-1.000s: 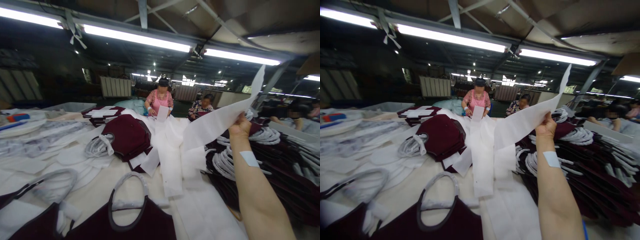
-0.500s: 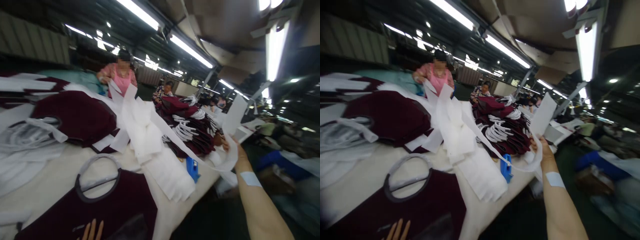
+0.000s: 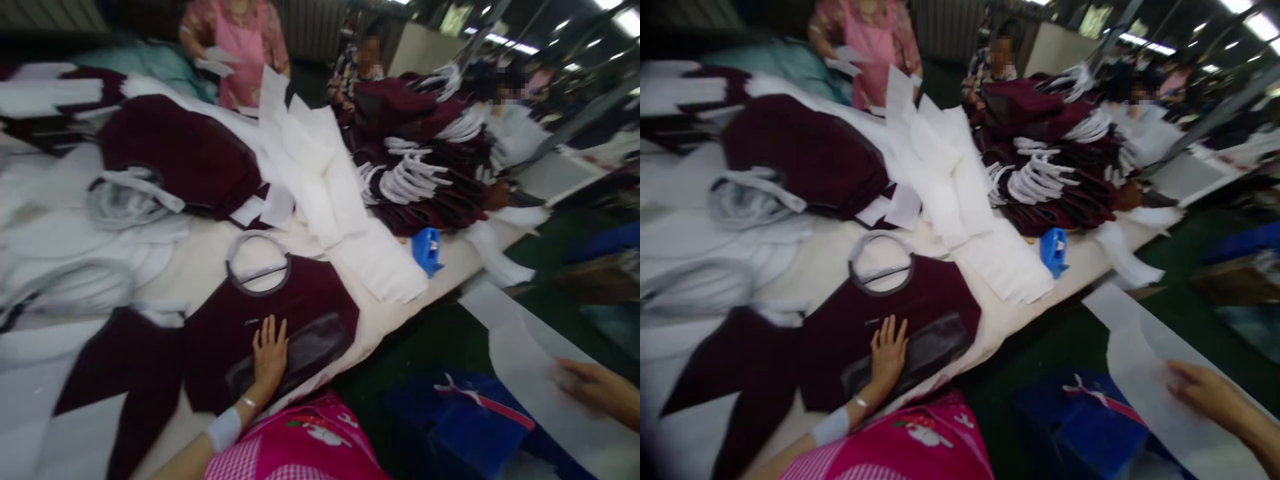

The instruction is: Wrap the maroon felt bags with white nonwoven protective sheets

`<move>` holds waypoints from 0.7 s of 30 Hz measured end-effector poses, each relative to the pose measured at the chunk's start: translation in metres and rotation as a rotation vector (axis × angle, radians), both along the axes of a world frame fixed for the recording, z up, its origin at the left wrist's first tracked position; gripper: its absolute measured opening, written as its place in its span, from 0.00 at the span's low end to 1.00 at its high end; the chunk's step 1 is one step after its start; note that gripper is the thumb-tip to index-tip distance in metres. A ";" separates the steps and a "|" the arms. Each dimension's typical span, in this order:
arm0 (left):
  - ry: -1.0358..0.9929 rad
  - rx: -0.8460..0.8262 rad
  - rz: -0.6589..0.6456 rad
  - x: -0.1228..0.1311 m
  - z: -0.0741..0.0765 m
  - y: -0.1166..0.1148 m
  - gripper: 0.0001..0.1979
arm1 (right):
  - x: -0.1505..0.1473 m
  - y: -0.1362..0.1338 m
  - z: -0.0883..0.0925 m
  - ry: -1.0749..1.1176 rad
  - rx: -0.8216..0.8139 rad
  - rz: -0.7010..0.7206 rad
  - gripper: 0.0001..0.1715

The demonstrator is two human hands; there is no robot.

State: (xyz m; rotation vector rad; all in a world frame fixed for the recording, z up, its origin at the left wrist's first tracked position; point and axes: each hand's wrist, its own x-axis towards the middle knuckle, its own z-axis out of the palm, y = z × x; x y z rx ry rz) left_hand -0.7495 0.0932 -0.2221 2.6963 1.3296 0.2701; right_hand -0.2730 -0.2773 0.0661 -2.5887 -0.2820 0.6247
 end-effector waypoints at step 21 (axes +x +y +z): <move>-0.043 -0.367 0.027 0.046 0.039 0.128 0.31 | -0.223 0.247 -0.255 1.086 0.453 0.331 0.31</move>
